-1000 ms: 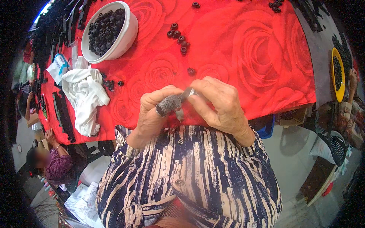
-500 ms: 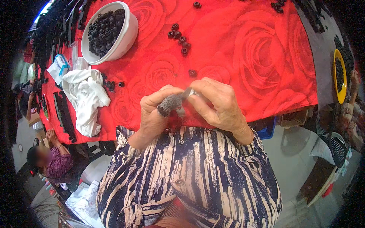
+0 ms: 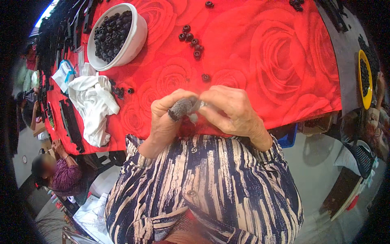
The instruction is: The person picks up small plastic pieces and trims them using a small blade.
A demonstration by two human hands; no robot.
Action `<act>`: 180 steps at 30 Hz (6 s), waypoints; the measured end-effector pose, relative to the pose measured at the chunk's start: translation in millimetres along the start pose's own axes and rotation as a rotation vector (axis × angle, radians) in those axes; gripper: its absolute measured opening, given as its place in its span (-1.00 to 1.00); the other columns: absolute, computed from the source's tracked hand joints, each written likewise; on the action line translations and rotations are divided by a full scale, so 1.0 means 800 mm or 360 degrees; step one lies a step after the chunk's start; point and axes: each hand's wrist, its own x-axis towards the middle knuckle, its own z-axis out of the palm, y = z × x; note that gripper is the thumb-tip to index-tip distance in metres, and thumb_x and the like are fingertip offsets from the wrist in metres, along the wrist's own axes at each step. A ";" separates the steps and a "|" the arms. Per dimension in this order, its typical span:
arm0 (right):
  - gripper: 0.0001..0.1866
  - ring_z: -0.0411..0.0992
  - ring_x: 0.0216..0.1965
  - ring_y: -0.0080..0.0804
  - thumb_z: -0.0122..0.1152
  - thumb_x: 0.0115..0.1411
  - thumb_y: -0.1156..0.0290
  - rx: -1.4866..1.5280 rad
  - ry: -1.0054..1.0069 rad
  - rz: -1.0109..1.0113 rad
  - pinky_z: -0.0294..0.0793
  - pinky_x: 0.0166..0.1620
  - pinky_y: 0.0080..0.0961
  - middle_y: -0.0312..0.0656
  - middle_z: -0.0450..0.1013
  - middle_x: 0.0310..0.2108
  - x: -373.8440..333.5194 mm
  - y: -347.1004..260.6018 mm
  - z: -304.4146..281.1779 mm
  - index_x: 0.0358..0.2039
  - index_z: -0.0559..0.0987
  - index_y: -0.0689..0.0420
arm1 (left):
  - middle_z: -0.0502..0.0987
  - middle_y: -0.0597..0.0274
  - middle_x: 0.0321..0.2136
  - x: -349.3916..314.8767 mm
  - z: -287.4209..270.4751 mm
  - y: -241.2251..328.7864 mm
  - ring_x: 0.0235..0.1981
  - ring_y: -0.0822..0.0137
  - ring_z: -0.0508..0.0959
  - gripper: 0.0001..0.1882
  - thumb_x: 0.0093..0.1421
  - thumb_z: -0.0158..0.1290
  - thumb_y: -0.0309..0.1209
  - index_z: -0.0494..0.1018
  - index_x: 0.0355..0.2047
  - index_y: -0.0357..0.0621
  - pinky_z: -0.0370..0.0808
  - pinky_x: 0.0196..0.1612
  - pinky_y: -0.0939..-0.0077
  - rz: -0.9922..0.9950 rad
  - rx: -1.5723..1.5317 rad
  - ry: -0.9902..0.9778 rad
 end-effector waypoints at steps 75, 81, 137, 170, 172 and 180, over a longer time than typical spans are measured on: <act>-0.82 0.34 -0.58 -0.24 0.12 0.02 0.60 -0.0099 0.0143 0.0281 0.28 -0.52 -0.42 -0.09 0.32 -0.56 -0.003 -0.044 -0.003 -0.31 0.44 0.27 | 0.47 0.29 -0.32 -0.015 0.003 0.011 -0.36 0.54 0.46 -0.77 0.20 -0.04 -0.50 0.42 -0.14 -0.34 0.41 -0.32 0.67 -0.0133 -0.0230 -0.0256; -0.82 0.33 -0.59 -0.24 0.14 -0.01 0.61 -0.0065 0.0095 0.0224 0.27 -0.54 -0.43 -0.11 0.32 -0.57 -0.002 -0.040 -0.009 -0.33 0.45 0.26 | 0.47 0.26 -0.31 -0.013 -0.001 0.006 -0.41 0.50 0.48 -0.75 0.20 -0.03 -0.47 0.42 -0.14 -0.33 0.45 -0.38 0.66 -0.0170 -0.0314 -0.0332; -0.84 0.33 -0.62 -0.28 0.17 -0.05 0.57 -0.0043 -0.0187 0.0207 0.26 -0.57 -0.46 -0.13 0.31 -0.61 0.003 -0.022 -0.018 -0.38 0.49 0.25 | 0.47 0.30 -0.42 -0.007 -0.007 0.013 -0.48 0.53 0.47 -0.80 0.17 -0.05 -0.53 0.46 -0.20 -0.32 0.43 -0.41 0.67 -0.0381 -0.0198 -0.0261; -0.62 0.22 -0.70 -0.47 0.36 -0.26 0.60 -0.0416 0.0446 -0.0858 0.10 -0.66 -0.54 -0.27 0.36 -0.58 -0.012 -0.034 0.030 -0.31 0.53 0.29 | 0.52 0.31 -0.34 -0.038 0.002 0.003 -0.39 0.60 0.49 -0.77 0.16 0.03 -0.49 0.44 -0.16 -0.28 0.45 -0.34 0.78 -0.0204 -0.0625 -0.0274; -0.61 0.23 -0.70 -0.46 0.36 -0.26 0.61 -0.0417 0.0467 -0.0868 0.10 -0.66 -0.53 -0.27 0.36 -0.57 -0.014 -0.034 0.030 -0.32 0.53 0.29 | 0.52 0.31 -0.34 -0.039 0.005 0.007 -0.38 0.60 0.49 -0.77 0.16 0.04 -0.47 0.45 -0.16 -0.27 0.44 -0.34 0.78 -0.0176 -0.0537 -0.0232; -0.60 0.25 -0.69 -0.42 0.32 -0.27 0.60 -0.0462 0.0367 -0.0817 0.16 -0.65 -0.49 -0.22 0.33 -0.58 -0.012 -0.037 0.028 -0.30 0.54 0.30 | 0.53 0.32 -0.42 -0.042 0.010 0.014 -0.45 0.58 0.50 -0.80 0.16 0.04 -0.46 0.47 -0.20 -0.26 0.43 -0.44 0.75 -0.0208 -0.0420 -0.0250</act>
